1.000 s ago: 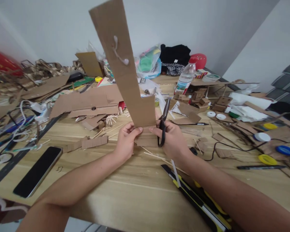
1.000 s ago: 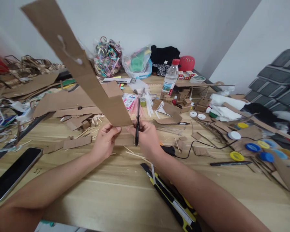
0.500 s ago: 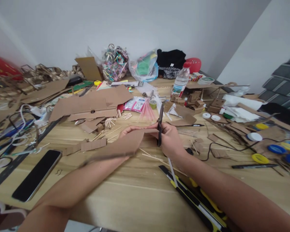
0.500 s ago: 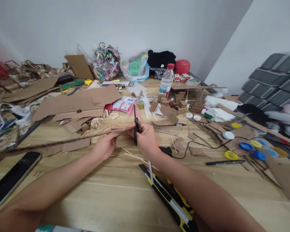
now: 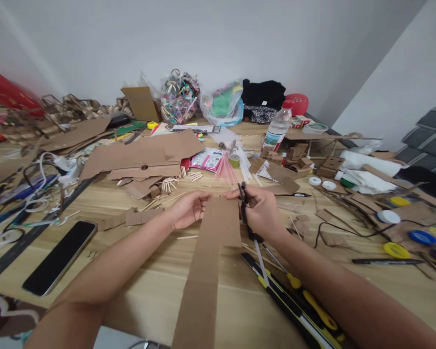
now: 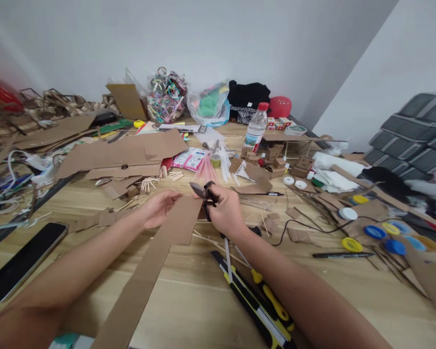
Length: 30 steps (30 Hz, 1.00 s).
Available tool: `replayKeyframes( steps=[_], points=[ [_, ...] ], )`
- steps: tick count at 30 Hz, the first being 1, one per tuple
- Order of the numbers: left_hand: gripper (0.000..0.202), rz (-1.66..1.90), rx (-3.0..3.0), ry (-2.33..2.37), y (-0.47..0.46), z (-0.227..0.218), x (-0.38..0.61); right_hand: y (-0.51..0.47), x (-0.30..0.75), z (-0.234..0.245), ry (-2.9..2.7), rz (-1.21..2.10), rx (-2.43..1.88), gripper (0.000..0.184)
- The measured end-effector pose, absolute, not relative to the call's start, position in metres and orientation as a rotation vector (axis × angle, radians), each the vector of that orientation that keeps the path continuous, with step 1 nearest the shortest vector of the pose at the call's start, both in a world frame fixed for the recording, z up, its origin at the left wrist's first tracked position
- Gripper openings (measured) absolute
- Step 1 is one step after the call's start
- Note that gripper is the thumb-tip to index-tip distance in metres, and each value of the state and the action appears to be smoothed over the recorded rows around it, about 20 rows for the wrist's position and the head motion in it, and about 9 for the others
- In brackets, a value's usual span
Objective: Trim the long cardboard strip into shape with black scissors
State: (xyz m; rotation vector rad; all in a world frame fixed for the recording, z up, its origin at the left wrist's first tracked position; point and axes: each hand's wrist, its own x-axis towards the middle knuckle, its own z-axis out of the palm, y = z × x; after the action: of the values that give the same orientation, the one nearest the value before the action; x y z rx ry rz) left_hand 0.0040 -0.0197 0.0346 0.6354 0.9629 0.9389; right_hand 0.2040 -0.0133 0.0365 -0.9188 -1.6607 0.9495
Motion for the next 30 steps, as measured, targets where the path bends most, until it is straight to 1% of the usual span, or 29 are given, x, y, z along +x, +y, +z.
replayKeyframes(
  steps=[3, 7, 10, 16, 22, 26, 30],
  points=[
    [0.015, 0.898, 0.685, 0.937, -0.0229, 0.0372, 0.0065, -0.0157, 0.2046, 0.036, -1.735, 0.893, -0.923, 0.014],
    [0.041, 0.881, 0.819, 0.852, -0.0249, 0.0369, 0.0092, -0.0189, 0.2037, 0.0371, -1.799, 0.855, -0.928, 0.016],
    [0.05, 0.897, 0.905, 0.857, -0.0241, 0.0356, 0.0083, -0.0194, 0.2033, 0.0376, -1.809, 0.846, -0.938, 0.019],
    [0.049, 0.936, 1.134, 0.953, -0.0231, 0.0363, 0.0066, -0.0201, 0.2024, 0.0365, -1.785, 0.865, -0.926, 0.022],
    [0.048, 0.954, 1.3, 0.936, -0.0243, 0.0411, 0.0063, -0.0198, 0.2002, 0.0361, -1.743, 0.921, -0.913, 0.023],
    [0.046, 0.923, 1.279, 0.916, -0.0247, 0.0396, 0.0055, -0.0176, 0.2021, 0.032, -1.688, 0.93, -0.964, 0.017],
    [0.049, 0.922, 1.234, 0.914, -0.0249, 0.0392, 0.0056, -0.0179, 0.2019, 0.0329, -1.655, 0.983, -1.011, 0.008]
  ],
)
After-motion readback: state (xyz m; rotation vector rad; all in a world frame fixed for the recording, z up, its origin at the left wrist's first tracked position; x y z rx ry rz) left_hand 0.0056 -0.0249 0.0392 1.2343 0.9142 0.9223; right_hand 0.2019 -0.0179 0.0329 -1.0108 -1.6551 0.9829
